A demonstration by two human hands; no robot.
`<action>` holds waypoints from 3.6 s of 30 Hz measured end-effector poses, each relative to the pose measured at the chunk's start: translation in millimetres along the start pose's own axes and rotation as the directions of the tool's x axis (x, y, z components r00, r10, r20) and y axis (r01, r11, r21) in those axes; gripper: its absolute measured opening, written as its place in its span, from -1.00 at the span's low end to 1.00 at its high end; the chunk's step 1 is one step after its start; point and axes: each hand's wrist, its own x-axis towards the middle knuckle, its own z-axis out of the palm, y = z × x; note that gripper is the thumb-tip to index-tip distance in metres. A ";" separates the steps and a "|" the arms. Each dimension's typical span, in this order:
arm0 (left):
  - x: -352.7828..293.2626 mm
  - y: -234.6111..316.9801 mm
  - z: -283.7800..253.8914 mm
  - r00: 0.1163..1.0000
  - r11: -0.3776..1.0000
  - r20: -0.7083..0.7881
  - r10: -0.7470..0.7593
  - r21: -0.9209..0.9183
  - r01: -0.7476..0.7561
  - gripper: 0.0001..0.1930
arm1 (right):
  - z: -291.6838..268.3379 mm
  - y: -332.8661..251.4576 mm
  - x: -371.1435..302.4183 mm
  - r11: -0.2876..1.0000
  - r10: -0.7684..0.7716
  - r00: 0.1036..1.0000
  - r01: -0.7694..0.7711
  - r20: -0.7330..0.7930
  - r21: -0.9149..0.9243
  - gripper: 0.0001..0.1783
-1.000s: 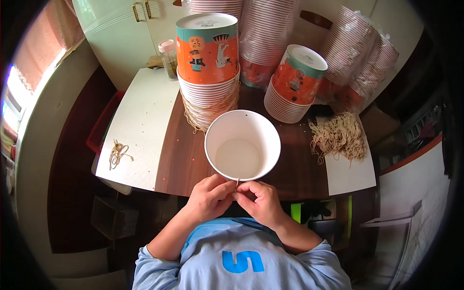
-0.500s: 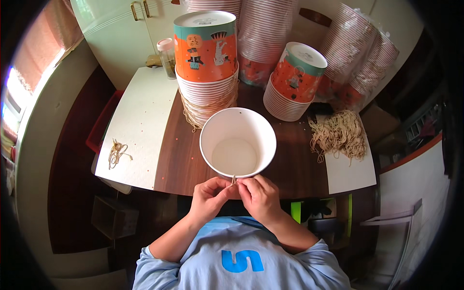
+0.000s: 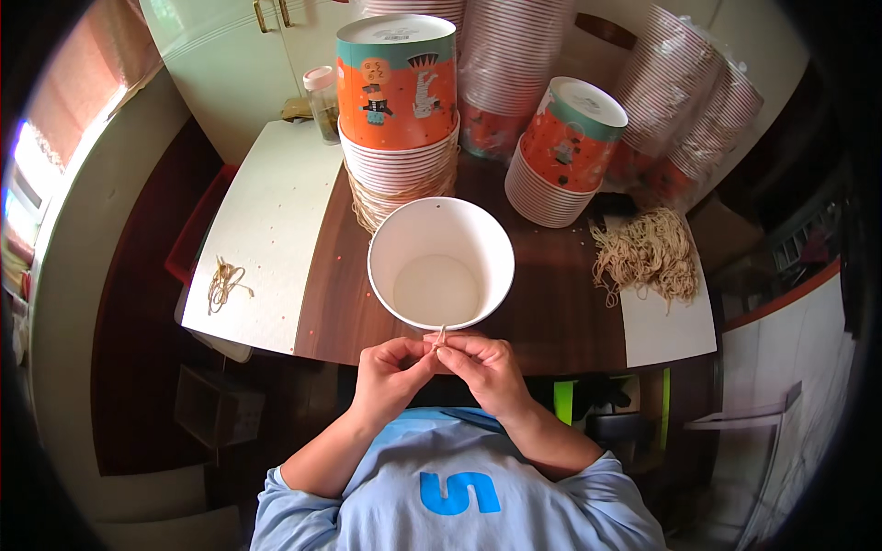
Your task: The person is attaching thin string handles to the pre-punched holes on decorative paper buckets at a workstation.
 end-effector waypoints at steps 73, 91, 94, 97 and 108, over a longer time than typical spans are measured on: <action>-1.0 9.4 11.2 0.818 0.673 -0.093 0.567 0.625 -0.395 -0.81 | 9.5 20.4 1.9 0.940 0.091 0.981 -0.027 -0.172 0.339 -0.82; 1.4 4.1 -1.9 0.685 0.460 0.153 0.712 0.635 -0.621 -0.78 | 9.9 13.6 1.3 0.941 0.145 0.977 -0.088 -0.155 0.328 -0.84; -0.2 8.1 -2.5 0.793 0.633 0.091 0.602 0.551 -0.543 -0.84 | 8.9 7.6 4.4 0.939 0.167 0.978 -0.119 -0.123 0.324 -0.82; 0.0 7.8 -1.5 0.833 0.721 0.061 0.550 0.469 -0.510 -0.89 | 12.0 4.9 6.9 0.919 0.197 0.976 -0.150 -0.096 0.365 -0.81; -0.3 -1.0 -9.1 0.934 0.923 -0.014 0.356 0.161 -0.349 -0.94 | 0.1 6.1 9.2 0.989 0.063 0.987 -0.042 -0.148 0.141 -0.85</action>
